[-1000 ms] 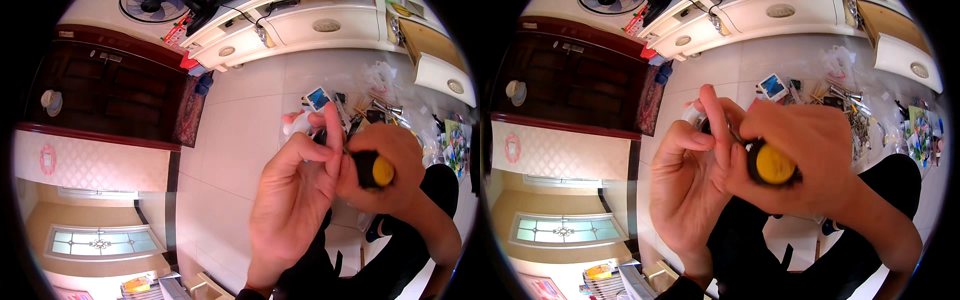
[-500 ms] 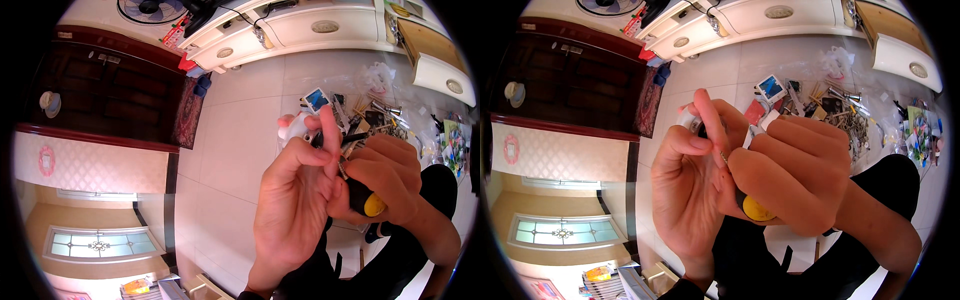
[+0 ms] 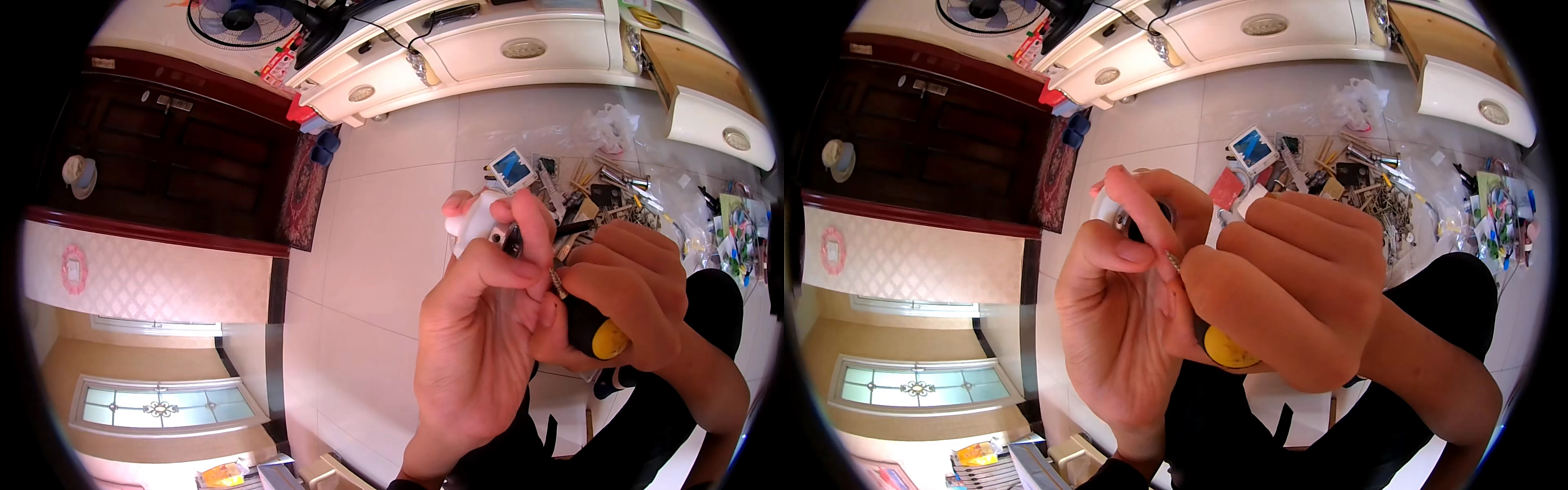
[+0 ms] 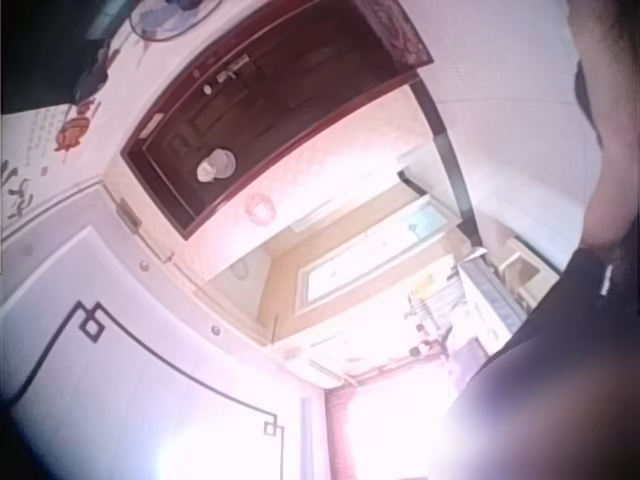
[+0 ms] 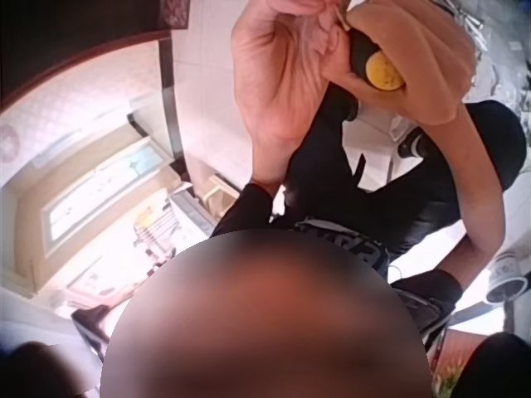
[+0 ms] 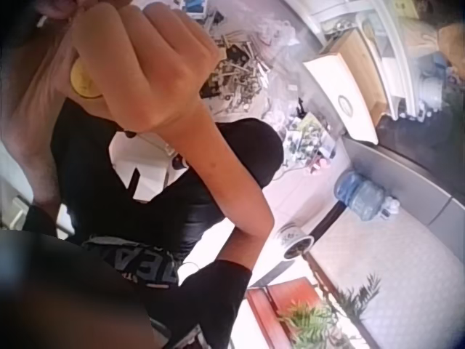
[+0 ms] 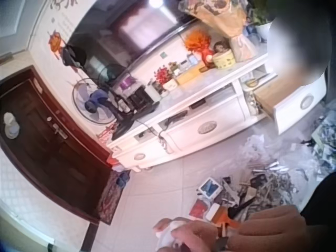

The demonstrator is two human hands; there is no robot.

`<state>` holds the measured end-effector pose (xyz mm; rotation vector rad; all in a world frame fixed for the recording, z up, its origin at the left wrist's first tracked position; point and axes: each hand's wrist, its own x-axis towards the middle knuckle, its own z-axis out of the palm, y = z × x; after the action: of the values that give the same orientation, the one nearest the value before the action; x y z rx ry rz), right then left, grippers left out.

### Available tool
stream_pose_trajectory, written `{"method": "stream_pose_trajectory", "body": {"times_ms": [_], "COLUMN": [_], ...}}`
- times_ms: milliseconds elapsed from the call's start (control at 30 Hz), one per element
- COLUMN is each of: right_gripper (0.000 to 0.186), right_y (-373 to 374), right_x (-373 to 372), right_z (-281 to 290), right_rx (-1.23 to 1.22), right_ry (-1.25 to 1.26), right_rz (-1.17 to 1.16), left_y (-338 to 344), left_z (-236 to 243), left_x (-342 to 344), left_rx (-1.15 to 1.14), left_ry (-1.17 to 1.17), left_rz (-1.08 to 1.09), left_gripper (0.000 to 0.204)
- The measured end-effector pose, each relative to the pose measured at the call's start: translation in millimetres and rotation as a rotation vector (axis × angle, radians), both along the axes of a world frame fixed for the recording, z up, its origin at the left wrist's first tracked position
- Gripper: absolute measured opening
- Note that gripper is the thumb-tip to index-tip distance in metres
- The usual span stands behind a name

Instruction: The person uses a screwdriver to remove screws and disassemble a white plastic component while sitting near a pile of tools and parts on the floor.

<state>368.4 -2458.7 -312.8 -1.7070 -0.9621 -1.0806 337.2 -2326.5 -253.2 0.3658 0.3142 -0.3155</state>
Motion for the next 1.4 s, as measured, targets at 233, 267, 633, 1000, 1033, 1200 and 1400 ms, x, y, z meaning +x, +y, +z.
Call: {"method": "stream_pose_trajectory", "body": {"times_ms": [233, 267, 633, 1000, 1033, 1200, 1400], "right_gripper": [0.026, 0.026, 0.026, 0.026, 0.026, 0.027, 0.027], "right_y": [0.5, 0.0, 2.4, 5.7, 5.8, 6.2, 4.7], "right_x": [-0.5, -0.2, 1.4, -0.2, 0.1, -1.9, -3.6], "right_z": [1.3, 1.0, -1.7, 1.5, 1.3, 2.5, 4.2], "right_rx": [0.025, 0.015, 0.030, 0.053, 0.054, 0.041, -0.001], "right_ry": [0.015, 0.012, 0.013, 0.085, 0.083, 0.105, 0.168], "right_rz": [0.025, 0.028, 0.021, 0.023, 0.026, 0.022, 0.010], "left_y": [1.6, 1.1, 2.6, 2.6, 2.5, 1.3, -2.0], "left_z": [-0.2, -0.1, -4.3, -4.6, -4.3, -3.4, 0.7], "left_x": [1.8, 2.3, 3.8, 3.2, 3.4, 4.5, 6.0], "left_rx": [-0.089, -0.095, -0.097, -0.019, -0.012, 0.025, 0.114], "left_ry": [0.006, 0.009, -0.053, -0.053, -0.058, -0.082, -0.070], "left_rz": [-0.043, -0.050, -0.026, 0.010, 0.007, 0.012, 0.036], "left_gripper": [0.038, 0.036, 0.041, 0.046, 0.046, 0.046, 0.044]}}
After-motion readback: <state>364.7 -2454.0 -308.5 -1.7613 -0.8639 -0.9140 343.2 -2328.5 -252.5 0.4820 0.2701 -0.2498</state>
